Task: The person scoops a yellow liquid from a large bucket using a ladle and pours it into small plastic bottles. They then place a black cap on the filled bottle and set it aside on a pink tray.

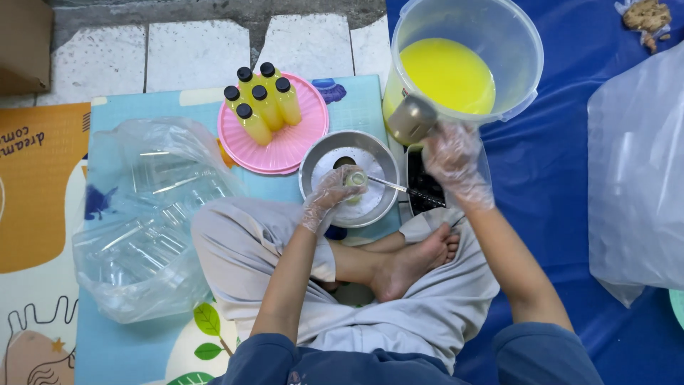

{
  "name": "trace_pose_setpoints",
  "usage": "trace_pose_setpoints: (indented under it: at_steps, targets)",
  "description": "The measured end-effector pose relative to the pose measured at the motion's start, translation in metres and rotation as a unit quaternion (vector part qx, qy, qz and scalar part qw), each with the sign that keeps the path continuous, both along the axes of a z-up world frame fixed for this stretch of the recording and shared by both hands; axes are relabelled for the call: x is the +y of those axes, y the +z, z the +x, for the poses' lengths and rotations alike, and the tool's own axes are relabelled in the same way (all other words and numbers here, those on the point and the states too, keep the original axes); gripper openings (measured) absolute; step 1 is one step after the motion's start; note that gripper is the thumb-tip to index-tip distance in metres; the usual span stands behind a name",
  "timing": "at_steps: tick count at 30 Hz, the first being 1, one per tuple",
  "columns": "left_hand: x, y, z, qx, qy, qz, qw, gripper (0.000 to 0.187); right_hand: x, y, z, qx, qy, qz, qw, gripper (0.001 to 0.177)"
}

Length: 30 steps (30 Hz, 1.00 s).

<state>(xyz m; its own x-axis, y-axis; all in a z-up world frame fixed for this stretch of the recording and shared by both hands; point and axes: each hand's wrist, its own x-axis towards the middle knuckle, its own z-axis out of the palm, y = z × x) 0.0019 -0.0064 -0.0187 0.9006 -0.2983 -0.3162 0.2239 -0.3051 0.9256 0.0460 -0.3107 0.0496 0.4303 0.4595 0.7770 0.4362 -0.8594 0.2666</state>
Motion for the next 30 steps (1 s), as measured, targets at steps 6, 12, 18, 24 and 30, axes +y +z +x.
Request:
trace_pose_setpoints:
  at_steps: [6,12,18,24,30]
  targets:
    - [-0.012,-0.005,0.010,0.009,0.023,0.041,0.999,0.058,-0.070,0.040,0.074,0.038,-0.033,0.079,0.996,0.021]
    - [-0.024,0.028,0.037,0.029,-0.100,0.135,0.985,0.043,-0.078,0.038,0.098,0.098,-0.047,0.090,0.990,0.021]
    - [-0.045,0.025,0.065,0.025,-0.162,0.312,0.936,0.061,-0.096,0.003,0.121,0.339,-0.185,0.126,0.914,0.035]
    - [-0.065,0.104,0.033,0.012,-0.176,0.484,0.857,0.051,-0.092,-0.006,0.148,0.493,-0.287,0.118,0.813,0.049]
    - [-0.031,0.094,0.023,0.054,-0.019,0.213,0.975,0.050,-0.080,0.006,0.160,0.504,-0.271,0.107,0.813,0.050]
